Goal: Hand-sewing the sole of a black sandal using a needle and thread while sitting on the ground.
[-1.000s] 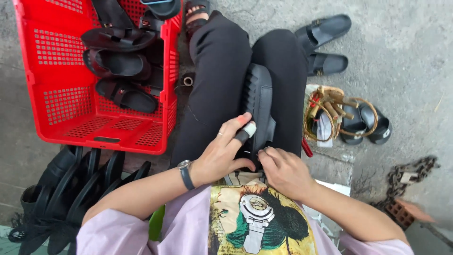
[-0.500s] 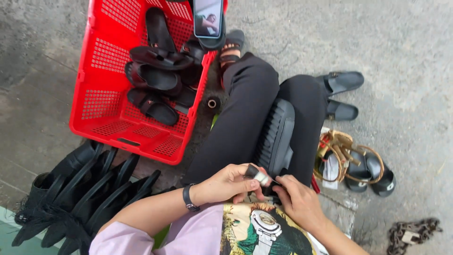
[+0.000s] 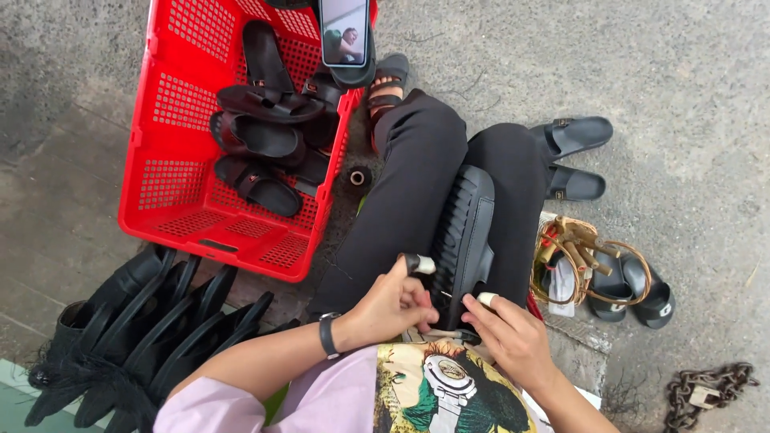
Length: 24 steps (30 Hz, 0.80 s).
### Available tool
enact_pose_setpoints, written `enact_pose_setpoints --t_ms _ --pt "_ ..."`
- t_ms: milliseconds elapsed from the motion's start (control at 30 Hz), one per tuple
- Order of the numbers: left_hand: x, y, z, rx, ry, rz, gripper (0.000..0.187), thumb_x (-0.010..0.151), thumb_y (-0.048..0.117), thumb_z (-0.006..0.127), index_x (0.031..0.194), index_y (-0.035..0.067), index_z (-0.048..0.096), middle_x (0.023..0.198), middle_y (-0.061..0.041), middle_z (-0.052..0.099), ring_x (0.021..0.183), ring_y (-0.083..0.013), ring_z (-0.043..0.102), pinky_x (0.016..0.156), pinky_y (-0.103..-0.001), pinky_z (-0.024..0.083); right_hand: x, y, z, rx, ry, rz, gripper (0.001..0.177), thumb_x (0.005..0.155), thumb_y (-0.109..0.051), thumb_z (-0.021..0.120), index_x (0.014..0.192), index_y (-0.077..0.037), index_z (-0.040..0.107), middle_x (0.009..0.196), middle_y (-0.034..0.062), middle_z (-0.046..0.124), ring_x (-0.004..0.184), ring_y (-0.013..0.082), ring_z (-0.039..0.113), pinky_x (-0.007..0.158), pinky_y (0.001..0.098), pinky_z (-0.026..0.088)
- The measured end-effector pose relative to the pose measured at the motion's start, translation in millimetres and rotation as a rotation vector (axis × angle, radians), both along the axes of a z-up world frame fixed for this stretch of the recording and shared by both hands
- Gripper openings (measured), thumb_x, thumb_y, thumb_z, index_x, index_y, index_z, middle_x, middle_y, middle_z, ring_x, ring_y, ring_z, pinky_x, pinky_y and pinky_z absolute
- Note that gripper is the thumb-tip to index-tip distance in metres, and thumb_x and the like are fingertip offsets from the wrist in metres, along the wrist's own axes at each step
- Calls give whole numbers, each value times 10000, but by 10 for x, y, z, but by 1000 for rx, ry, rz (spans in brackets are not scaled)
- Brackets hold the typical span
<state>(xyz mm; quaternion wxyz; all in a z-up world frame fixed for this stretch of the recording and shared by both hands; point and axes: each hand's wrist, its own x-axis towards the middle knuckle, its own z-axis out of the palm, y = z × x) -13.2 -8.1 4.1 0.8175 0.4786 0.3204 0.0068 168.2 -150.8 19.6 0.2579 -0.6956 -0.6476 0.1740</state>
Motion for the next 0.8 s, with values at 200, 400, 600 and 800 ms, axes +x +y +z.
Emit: enact_pose_setpoints --t_ms 200,400,600,800 --pt "93 -22 17 174 65 -102 488 765 -7 702 1076 -9 325 700 -78 648 500 -151 638 423 -247 481 16 -48 -14 -42 -36 2 350 735 -129 739 1079 -89 687 923 35 602 648 156 567 575 285 470" --pt "88 -67 148 565 -78 56 314 739 72 740 969 1 538 867 -80 600 645 -166 606 560 -251 491 151 -176 53 -386 -343 166 541 821 -265 539 1353 -299 448 819 -32 466 462 122 476 379 263 417" --pt "279 -147 155 1289 -200 -55 217 729 126 699 916 63 610 865 -72 489 683 -235 497 552 -320 427 530 -330 429 -585 -504 195 623 801 -279 503 1391 -439 381 825 -101 495 589 89 545 436 257 411" --pt "171 -111 -9 1374 -522 -138 206 898 241 508 761 97 568 793 -60 464 639 -232 480 533 -321 384 262 -297 0 -340 -13 87 270 845 -223 530 1105 -226 604 942 -40 629 666 181 639 522 306 506"
